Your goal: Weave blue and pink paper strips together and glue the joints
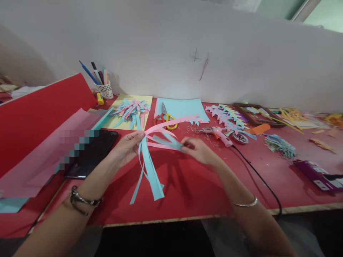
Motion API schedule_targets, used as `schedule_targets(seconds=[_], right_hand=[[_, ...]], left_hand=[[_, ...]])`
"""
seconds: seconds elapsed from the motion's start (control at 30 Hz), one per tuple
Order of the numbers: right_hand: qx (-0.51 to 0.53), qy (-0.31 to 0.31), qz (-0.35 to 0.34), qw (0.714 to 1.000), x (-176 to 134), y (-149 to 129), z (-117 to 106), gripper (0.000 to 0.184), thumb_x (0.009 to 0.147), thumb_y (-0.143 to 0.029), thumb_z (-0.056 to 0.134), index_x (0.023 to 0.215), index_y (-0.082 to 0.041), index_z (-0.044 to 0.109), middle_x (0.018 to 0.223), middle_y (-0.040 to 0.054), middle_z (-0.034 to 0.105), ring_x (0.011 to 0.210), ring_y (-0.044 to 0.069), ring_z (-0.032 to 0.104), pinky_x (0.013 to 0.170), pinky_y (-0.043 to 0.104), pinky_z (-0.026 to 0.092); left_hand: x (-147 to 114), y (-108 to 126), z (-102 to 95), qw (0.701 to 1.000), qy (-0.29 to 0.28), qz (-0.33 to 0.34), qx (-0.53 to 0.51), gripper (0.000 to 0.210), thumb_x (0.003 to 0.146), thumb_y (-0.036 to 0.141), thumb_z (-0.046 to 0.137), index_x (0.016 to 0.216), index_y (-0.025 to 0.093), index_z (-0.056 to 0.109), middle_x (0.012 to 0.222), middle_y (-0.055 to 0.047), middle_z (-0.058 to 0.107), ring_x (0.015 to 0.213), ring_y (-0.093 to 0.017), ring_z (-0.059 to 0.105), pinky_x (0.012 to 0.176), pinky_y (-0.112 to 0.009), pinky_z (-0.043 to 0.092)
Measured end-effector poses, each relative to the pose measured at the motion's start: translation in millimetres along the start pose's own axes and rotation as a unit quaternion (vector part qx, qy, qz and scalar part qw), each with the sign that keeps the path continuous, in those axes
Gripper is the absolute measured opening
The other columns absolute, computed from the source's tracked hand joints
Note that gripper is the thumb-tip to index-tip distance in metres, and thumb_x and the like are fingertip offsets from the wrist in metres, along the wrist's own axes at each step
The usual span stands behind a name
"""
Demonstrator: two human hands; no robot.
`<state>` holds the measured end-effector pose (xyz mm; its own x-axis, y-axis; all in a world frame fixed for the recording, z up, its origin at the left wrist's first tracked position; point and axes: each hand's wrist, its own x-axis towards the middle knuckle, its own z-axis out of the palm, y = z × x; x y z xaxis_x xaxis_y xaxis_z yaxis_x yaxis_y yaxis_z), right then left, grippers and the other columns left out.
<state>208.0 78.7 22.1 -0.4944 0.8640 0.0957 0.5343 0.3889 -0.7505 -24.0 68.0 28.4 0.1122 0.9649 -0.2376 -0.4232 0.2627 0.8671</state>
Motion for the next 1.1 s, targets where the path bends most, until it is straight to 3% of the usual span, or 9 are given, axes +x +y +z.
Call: schedule_targets(seconds=[0.07,0.23,0.37,0.53,0.63,0.8,0.93,1.1], right_hand=[[0.122,0.055,0.051,0.99,0,2,-7,0.014,0.075,-0.031,0.051,0.071,-0.018,0.049,0.067,-0.0011,0.058,0.061,0.01,0.054,0.058,0.023,0.042],[0.35,0.15,0.12,0.917,1,1,-10,0.032,0.061,-0.043,0.065,0.07,-0.02,0.045,0.064,-0.0044,0.056,0.055,0.008,0.055,0.048,0.019,0.04],[0.417,0.175,0.127,0.883,1,-5,-11,0.036,0.056,-0.041,0.069,0.069,-0.021,0.043,0.068,-0.0046,0.057,0.054,0.007,0.053,0.042,0.017,0.037],[0.454,0.227,0.14,0.85,1,-8,-13,0.034,0.051,-0.034,0.072,0.068,-0.019,0.047,0.064,-0.006,0.056,0.048,0.002,0.045,0.041,0.014,0.034],[0.43,0.218,0.137,0.865,2,-9,-11,0.031,0.051,-0.031,0.072,0.069,-0.018,0.05,0.055,-0.0081,0.053,0.044,0.001,0.042,0.042,0.014,0.034],[0.393,0.152,0.099,0.901,0,-8,-4,0.033,0.063,-0.031,0.065,0.093,-0.023,0.052,0.048,-0.0093,0.053,0.038,0.004,0.04,0.039,0.016,0.031],[0.446,0.099,0.064,0.887,-2,-7,-1,0.016,0.063,-0.032,0.066,0.072,-0.019,0.061,0.055,-0.0041,0.056,0.051,0.005,0.049,0.05,0.019,0.04],[0.491,0.057,0.04,0.868,-3,-11,2,0.037,0.056,-0.015,0.069,0.092,-0.024,0.065,0.072,-0.0034,0.06,0.069,0.006,0.053,0.065,0.018,0.043]], left_hand=[[-1,1,1.3,1.0,0.011,-0.001,-0.011,0.019,0.067,0.015,0.067,0.052,0.013,0.057,0.044,0.005,0.055,0.04,-0.003,0.05,0.043,-0.011,0.043],[-3,4,4.3,0.999,0.031,-0.015,-0.031,0.021,0.069,0.013,0.065,0.05,0.013,0.057,0.042,0.004,0.055,0.038,-0.003,0.049,0.042,-0.011,0.042],[-3,3,2.7,1.0,0.001,-0.01,-0.026,0.019,0.069,0.014,0.066,0.052,0.013,0.057,0.043,0.004,0.055,0.04,-0.004,0.05,0.042,-0.011,0.043],[-2,3,2.8,0.999,0.013,-0.012,-0.032,0.021,0.069,0.013,0.066,0.05,0.013,0.057,0.042,0.004,0.056,0.038,-0.004,0.049,0.042,-0.01,0.043],[-4,5,5.8,0.999,0.02,-0.014,-0.042,0.021,0.068,0.013,0.066,0.049,0.013,0.057,0.041,0.004,0.055,0.037,-0.004,0.049,0.042,-0.01,0.044],[-5,7,7.6,0.998,0.029,0.0,-0.06,0.021,0.065,0.013,0.069,0.049,0.012,0.057,0.04,0.003,0.056,0.035,-0.003,0.048,0.042,-0.011,0.045],[-3,5,5.4,0.998,0.018,0.003,-0.065,0.02,0.061,0.014,0.072,0.048,0.012,0.057,0.041,0.003,0.056,0.035,-0.004,0.049,0.043,-0.012,0.046],[-2,2,1.8,0.997,0.007,0.002,-0.07,0.02,0.057,0.015,0.075,0.048,0.011,0.057,0.04,0.003,0.056,0.035,-0.004,0.049,0.039,-0.011,0.043]])
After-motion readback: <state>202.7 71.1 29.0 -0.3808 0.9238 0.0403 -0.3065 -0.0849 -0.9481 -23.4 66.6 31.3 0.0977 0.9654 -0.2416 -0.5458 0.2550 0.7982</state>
